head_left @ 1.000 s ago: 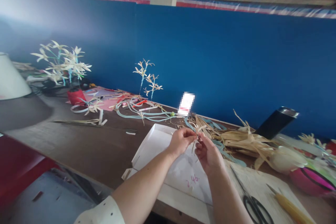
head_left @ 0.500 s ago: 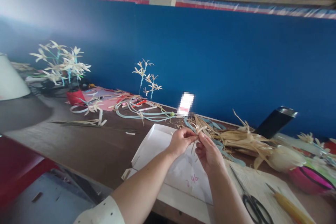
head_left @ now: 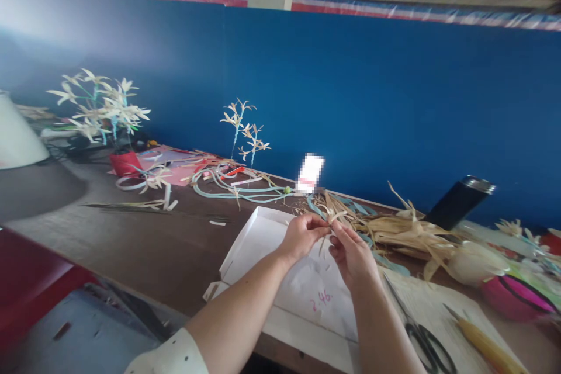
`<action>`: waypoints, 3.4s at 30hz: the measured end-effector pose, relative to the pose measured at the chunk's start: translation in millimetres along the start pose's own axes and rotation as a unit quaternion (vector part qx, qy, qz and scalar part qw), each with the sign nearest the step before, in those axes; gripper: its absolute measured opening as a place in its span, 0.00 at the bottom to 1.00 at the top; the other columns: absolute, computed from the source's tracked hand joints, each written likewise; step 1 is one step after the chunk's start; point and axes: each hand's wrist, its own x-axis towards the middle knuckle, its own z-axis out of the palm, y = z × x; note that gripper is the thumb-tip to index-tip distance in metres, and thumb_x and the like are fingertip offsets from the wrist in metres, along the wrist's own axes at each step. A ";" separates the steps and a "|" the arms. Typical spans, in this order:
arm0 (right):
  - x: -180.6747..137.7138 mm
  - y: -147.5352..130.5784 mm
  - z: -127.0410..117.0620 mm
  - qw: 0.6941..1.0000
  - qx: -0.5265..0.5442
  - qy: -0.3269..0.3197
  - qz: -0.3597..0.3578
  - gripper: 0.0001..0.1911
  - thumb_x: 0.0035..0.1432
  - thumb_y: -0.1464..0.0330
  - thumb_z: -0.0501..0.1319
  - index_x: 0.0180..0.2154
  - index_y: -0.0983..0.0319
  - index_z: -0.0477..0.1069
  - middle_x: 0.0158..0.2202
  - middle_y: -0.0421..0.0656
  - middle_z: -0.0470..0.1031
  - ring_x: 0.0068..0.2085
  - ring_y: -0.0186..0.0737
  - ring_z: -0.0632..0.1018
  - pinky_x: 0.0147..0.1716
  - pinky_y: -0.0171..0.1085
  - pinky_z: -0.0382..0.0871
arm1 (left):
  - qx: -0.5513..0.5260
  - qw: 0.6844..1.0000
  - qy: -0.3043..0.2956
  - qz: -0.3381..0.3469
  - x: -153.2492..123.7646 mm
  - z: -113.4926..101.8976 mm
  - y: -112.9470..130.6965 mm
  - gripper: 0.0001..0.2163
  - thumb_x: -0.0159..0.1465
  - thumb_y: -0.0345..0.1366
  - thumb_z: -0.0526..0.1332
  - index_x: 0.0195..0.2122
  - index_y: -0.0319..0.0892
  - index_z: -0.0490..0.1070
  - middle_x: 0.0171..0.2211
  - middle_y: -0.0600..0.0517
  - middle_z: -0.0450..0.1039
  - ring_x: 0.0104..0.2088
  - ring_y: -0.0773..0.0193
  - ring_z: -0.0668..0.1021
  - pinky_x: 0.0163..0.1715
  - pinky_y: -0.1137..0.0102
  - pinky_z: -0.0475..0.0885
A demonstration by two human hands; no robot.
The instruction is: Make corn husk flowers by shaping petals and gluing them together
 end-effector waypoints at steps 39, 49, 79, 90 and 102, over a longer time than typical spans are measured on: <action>-1.8 5.6 1.0 0.992 -0.086 0.012 -0.095 0.26 0.40 0.64 0.70 0.44 0.60 0.73 0.29 0.39 0.72 0.23 0.28 0.65 0.19 0.30 0.56 | 0.018 0.999 0.019 0.041 0.4 -0.8 -5.7 0.12 0.52 0.39 0.65 0.33 0.37 0.71 0.30 0.49 0.75 0.32 0.64 0.76 0.33 0.72 0.70; -4.6 2.8 3.7 0.977 -0.161 0.026 -0.136 0.21 0.42 0.59 0.67 0.39 0.61 0.75 0.21 0.36 0.67 0.20 0.29 0.62 0.18 0.31 0.54 | 0.047 0.994 0.042 0.085 -0.5 -1.7 -2.3 0.09 0.54 0.37 0.63 0.35 0.38 0.74 0.34 0.48 0.77 0.35 0.62 0.77 0.38 0.71 0.71; -6.2 1.3 2.4 0.918 -0.331 0.107 -0.189 0.23 0.44 0.52 0.65 0.38 0.62 0.75 0.25 0.41 0.73 0.22 0.34 0.68 0.23 0.33 0.62 | 0.099 0.989 0.059 0.094 -2.5 1.4 -4.9 0.08 0.55 0.37 0.62 0.32 0.40 0.76 0.31 0.50 0.77 0.33 0.63 0.77 0.34 0.73 0.71; -2.2 8.0 -0.5 0.898 -0.358 0.128 -0.222 0.22 0.45 0.52 0.64 0.35 0.62 0.75 0.26 0.42 0.74 0.24 0.36 0.70 0.25 0.34 0.63 | 0.111 0.986 0.059 0.110 -2.9 2.6 -9.9 0.08 0.55 0.39 0.62 0.31 0.40 0.76 0.29 0.50 0.76 0.31 0.65 0.76 0.32 0.74 0.70; -3.7 8.0 1.0 0.894 -0.362 0.115 -0.238 0.20 0.46 0.52 0.64 0.34 0.62 0.74 0.22 0.39 0.71 0.22 0.36 0.69 0.25 0.35 0.62 | 0.136 0.982 0.054 0.122 -3.1 3.5 -9.2 0.06 0.56 0.36 0.60 0.30 0.41 0.75 0.30 0.52 0.76 0.32 0.65 0.75 0.32 0.74 0.70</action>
